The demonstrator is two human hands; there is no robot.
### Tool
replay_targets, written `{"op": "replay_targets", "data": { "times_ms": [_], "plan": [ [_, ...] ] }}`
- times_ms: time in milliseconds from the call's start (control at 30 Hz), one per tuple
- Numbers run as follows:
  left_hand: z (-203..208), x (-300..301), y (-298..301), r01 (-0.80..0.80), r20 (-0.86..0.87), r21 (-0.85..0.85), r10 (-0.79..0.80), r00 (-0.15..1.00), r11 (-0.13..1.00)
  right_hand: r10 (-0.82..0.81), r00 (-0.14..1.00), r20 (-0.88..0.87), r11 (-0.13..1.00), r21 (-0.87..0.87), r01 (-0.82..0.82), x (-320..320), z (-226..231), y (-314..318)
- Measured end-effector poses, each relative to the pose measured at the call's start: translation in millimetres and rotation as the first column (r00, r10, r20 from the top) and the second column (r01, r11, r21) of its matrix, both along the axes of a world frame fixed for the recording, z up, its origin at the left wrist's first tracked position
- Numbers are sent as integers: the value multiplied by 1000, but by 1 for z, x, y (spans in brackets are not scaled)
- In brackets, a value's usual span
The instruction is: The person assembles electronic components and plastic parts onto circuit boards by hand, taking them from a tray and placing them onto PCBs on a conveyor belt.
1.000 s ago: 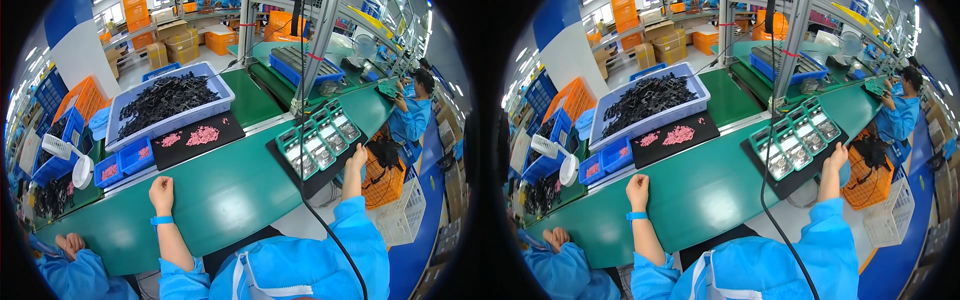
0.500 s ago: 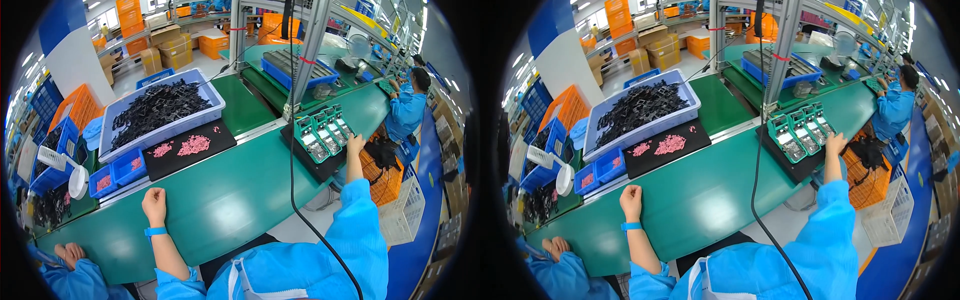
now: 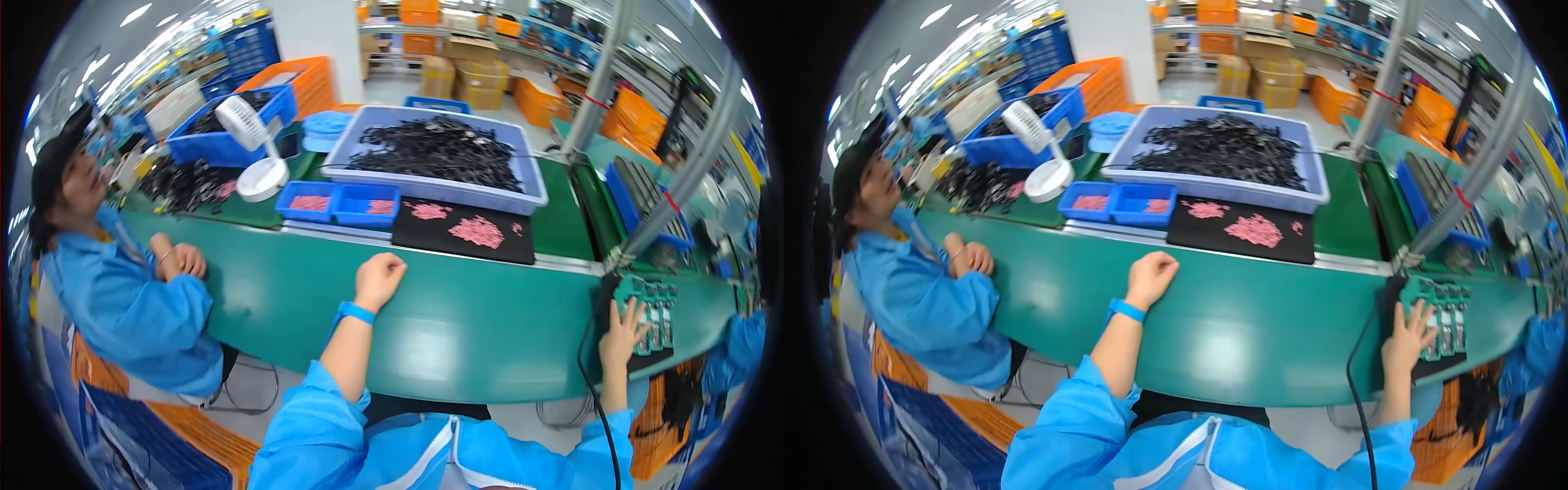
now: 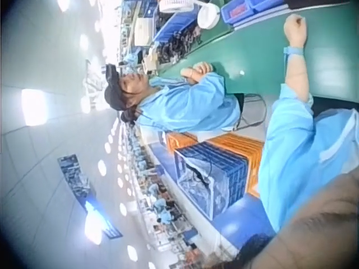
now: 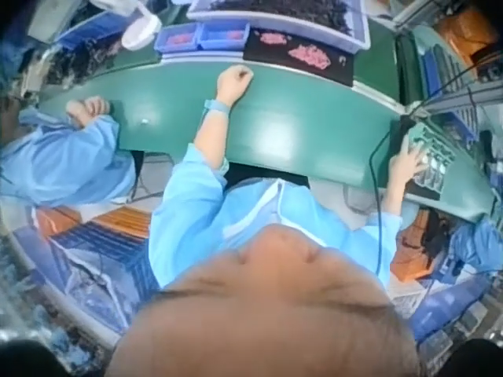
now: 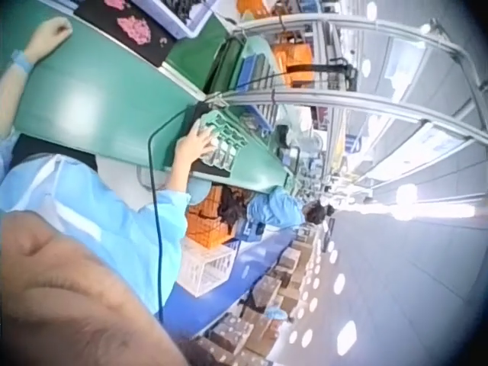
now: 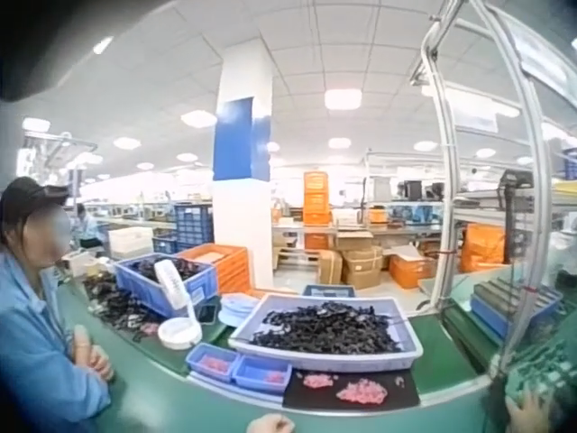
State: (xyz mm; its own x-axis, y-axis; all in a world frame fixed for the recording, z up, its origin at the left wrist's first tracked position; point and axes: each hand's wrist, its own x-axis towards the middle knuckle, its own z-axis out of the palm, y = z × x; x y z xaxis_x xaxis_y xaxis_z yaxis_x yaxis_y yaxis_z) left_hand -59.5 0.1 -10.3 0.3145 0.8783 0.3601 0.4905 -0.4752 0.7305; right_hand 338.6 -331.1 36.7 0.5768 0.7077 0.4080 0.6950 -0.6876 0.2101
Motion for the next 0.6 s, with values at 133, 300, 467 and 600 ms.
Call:
{"op": "replay_targets", "data": {
  "times_ms": [133, 300, 467, 600],
  "plan": [
    [2, 4, -2, 23, 35, -15, -22, 999, 1000, -42, 996, 83, 999, 9, 42, 52, -4, -20],
    [3, 3, -4, 4, 20, -63, -3, 1000, 998, -186, 982, 35, 981, -53, 188, 122, -7, -42],
    [2, 7, -3, 14, 39, -67, -11, 999, 998, -242, 970, 30, 955, -167, 244, 156, -7, -55],
    [2, 5, -3, -5, 30, -86, 7, 1000, 996, -278, 959, -52, 949, -169, 266, 133, -4, -38]
  ]
}}
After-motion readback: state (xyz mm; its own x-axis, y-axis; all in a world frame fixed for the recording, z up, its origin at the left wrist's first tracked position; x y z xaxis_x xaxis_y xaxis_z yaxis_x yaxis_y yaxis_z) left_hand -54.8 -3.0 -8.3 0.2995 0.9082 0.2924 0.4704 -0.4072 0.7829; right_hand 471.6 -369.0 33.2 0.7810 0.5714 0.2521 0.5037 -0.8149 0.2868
